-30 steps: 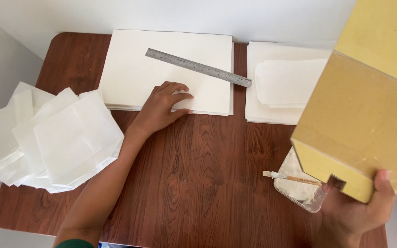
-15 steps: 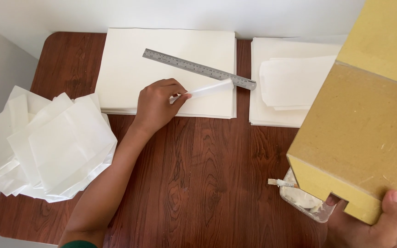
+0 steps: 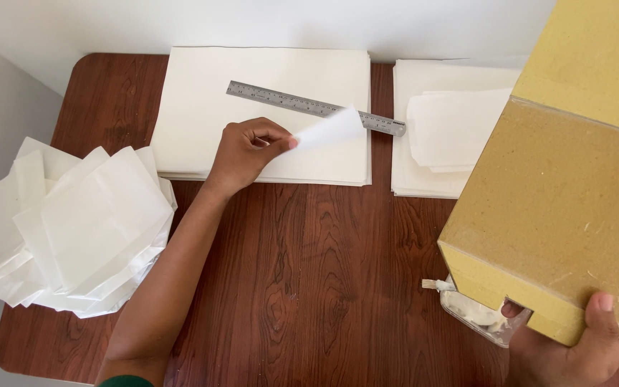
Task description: Manually assembling bags by folding the bottom, applying glue with a brush, and pressing the seams.
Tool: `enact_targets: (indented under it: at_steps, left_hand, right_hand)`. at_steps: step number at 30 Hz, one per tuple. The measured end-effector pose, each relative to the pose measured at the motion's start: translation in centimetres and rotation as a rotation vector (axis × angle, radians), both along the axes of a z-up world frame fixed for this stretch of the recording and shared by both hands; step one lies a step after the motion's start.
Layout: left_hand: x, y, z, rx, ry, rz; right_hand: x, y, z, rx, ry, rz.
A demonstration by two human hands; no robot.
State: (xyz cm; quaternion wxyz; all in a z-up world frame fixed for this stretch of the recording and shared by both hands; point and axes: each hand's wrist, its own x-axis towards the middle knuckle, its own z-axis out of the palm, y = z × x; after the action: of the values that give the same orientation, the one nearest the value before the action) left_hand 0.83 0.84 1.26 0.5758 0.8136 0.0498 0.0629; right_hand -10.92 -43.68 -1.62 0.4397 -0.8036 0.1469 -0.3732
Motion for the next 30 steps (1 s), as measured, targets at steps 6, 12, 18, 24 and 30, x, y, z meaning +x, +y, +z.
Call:
enact_targets:
  at_steps: [6, 12, 18, 24, 30]
  left_hand:
    - [-0.2, -0.3, 0.4, -0.065, 0.037, 0.009]
    - [-0.5, -0.6, 1.0, 0.100, 0.077, -0.102]
    - [0.0, -1.2, 0.5, 0.254, -0.158, -0.056]
    - [0.3, -1.8, 0.7, 0.143, -0.263, -0.034]
    - [-0.3, -2.1, 2.1, 0.211, -0.332, -0.043]
  right_hand:
    - [0.8, 1.9, 3.6, -0.153, -0.033, -0.026]
    - [0.9, 4.0, 6.1, 0.235, 0.153, 0.178]
    - [2.0, 1.2, 2.4, -0.533, -0.279, 0.351]
    - [2.4, 3.3, 4.3, 0.320, -0.044, 0.384]
    - [2.2, 5.4, 6.0, 0.513, -0.026, 0.327]
